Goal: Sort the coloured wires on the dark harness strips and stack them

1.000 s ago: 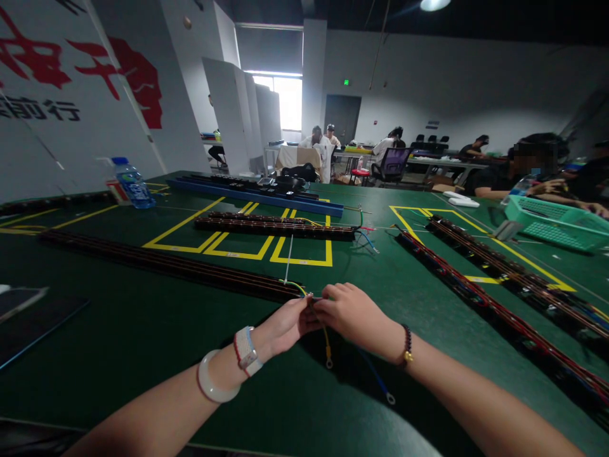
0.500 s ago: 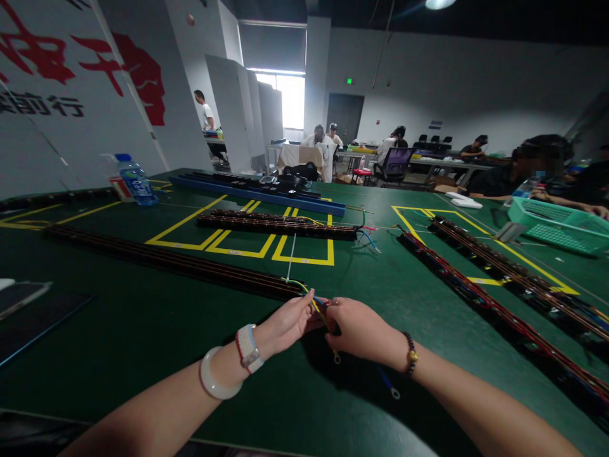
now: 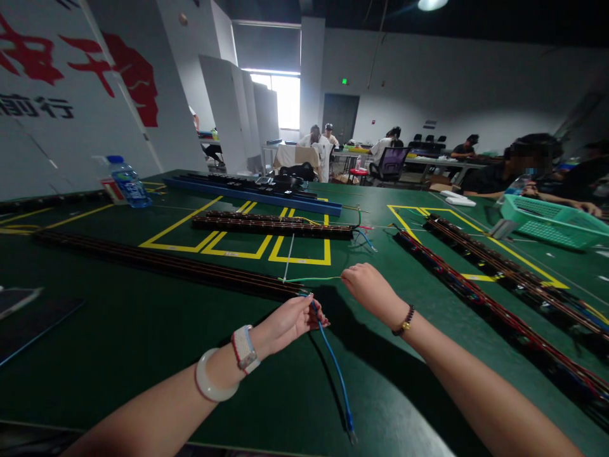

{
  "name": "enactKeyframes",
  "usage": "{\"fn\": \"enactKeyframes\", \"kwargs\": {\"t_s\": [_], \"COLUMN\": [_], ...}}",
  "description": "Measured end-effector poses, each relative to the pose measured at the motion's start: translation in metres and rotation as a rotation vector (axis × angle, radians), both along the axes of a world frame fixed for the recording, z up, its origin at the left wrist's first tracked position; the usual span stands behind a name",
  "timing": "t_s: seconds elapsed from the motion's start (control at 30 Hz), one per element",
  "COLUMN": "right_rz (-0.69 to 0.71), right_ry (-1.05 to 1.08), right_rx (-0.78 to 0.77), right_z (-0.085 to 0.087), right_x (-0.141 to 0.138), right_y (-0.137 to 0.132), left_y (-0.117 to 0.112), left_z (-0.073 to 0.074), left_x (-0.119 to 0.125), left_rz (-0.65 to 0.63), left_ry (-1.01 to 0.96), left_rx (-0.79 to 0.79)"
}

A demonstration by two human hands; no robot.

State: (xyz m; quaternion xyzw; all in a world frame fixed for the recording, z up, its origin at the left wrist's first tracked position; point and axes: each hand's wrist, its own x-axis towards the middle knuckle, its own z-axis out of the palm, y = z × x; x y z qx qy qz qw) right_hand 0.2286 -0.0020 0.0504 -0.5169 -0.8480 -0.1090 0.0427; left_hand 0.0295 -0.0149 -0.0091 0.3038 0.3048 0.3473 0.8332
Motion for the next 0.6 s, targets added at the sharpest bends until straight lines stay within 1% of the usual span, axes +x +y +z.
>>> {"fn": "enactKeyframes", "kwargs": {"t_s": [0.13, 0.2, 0.27, 0.33, 0.47, 0.53, 0.6], "right_rz": [0.032, 0.038, 0.026, -0.002, -0.007, -0.004, 0.0], "right_ry": [-0.075, -0.095, -0.1, -0.063, 0.138, 0.206, 0.245], "right_rx": [-0.061, -0.09, -0.111, -0.096, -0.017, -0.01, -0.027], "right_z": [-0.023, -0.028, -0.024, -0.014, 0.007, 0.01, 0.009], "right_x": [0.0, 0.0, 0.0, -0.001, -0.006, -0.01, -0.015], "right_y": [0.007, 0.007, 0.005, 0.002, -0.007, -0.01, -0.013], "left_y": [0.0, -0.001, -0.001, -0.001, -0.001, -0.001, 0.0], "left_z": [0.003, 0.004, 0.005, 0.005, 0.005, 0.007, 0.011], "left_x": [-0.001, -0.001, 0.0, 0.0, -0.001, -0.003, -0.006], "left_rz": [-0.008, -0.009, -0.005, -0.004, -0.02, -0.052, -0.102], "left_ry": [0.008, 0.015, 0.021, 0.023, 0.058, 0.115, 0.199], "left_rx": [0.007, -0.001, -0.007, -0.006, 0.005, 0.021, 0.046]}}
